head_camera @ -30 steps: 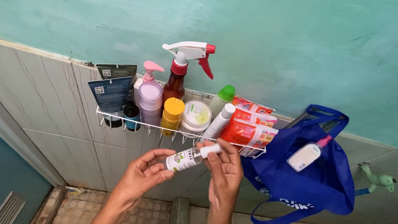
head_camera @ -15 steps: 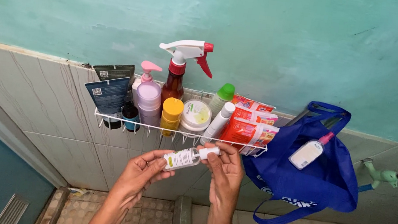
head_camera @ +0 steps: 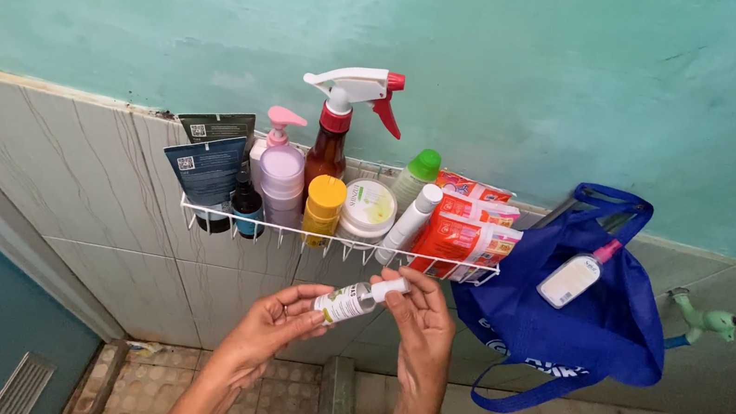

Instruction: The person organizes bathroom supplies on a wall-mounted wire rack. They pick up and place back several bottles, tubes, and packets, adjusting their positions to fit neatly on the rack.

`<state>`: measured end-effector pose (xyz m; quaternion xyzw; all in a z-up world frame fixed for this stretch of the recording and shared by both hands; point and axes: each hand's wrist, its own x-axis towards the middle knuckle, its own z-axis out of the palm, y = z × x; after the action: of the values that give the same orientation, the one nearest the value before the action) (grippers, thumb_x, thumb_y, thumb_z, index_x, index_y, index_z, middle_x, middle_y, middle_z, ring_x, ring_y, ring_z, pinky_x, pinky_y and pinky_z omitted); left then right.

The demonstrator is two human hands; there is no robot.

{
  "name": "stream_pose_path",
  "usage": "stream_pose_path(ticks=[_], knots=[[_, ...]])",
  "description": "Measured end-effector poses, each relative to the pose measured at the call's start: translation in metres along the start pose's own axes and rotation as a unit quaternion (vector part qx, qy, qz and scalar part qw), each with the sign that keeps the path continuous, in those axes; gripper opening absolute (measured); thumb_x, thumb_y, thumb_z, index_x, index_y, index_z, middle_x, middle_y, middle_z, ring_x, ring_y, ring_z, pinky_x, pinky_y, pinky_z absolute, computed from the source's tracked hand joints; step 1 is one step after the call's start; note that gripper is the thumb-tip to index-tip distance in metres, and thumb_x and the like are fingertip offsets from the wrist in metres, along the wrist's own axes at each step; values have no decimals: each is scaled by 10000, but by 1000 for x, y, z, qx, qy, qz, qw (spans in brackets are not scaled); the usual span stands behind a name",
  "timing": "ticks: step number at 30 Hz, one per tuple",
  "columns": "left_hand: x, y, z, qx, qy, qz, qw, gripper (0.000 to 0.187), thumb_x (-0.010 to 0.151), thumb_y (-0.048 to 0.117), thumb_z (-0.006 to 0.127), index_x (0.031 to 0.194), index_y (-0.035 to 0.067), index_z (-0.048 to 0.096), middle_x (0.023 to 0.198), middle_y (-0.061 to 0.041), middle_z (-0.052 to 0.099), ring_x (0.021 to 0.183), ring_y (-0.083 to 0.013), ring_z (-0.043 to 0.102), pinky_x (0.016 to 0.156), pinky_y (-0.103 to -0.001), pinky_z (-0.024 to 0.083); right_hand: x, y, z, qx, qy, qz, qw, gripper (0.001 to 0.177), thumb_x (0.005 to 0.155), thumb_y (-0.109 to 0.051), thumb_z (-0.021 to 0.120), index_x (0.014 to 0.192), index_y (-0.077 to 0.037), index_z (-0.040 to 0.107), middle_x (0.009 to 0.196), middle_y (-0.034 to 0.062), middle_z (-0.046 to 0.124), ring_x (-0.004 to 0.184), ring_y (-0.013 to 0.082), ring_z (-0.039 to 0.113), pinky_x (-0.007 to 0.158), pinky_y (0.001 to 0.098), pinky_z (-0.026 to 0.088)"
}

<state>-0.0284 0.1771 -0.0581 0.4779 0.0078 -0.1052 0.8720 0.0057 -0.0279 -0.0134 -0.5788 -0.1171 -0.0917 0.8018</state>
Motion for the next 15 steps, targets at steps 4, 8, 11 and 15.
stream_pose_path(ticks=[4, 8, 11, 15], knots=[[1, 3, 2, 1, 13, 1, 1000, 473, 877, 33, 720, 1344, -21, 662, 1208, -190, 763, 1038, -213, 710, 906, -333, 608, -2, -10, 5, -25, -17, -14, 999, 349, 934, -84, 697, 1262, 3, 616, 1215, 246, 734, 1102, 377, 756, 990, 421, 574], [6, -3, -2, 20, 32, 49, 998, 460, 831, -46, 770, 1283, -1, 696, 1255, -145, 750, 1101, -182, 694, 955, -303, 579, -2, -10, 4, -31, -12, -28, 999, 339, 934, -50, 698, 1260, 8, 627, 1214, 217, 724, 1120, 354, 740, 1004, 420, 577], [4, 1, 4, 12, 34, 77, 996, 447, 814, -64, 776, 1250, -5, 701, 1313, -153, 737, 1115, -191, 693, 971, -314, 572, -2, -5, 2, -28, -14, -42, 999, 338, 916, -34, 718, 1239, 7, 628, 1198, 216, 727, 1113, 347, 741, 1009, 412, 577], [-2, 12, 11, 34, 44, 93, 994, 400, 812, -22, 788, 1202, 41, 726, 1373, -162, 727, 1163, -201, 694, 950, -314, 592, 0, -12, 9, -35, -10, -65, 997, 286, 906, -26, 735, 1175, 10, 643, 1145, 189, 736, 1081, 329, 753, 973, 374, 587]])
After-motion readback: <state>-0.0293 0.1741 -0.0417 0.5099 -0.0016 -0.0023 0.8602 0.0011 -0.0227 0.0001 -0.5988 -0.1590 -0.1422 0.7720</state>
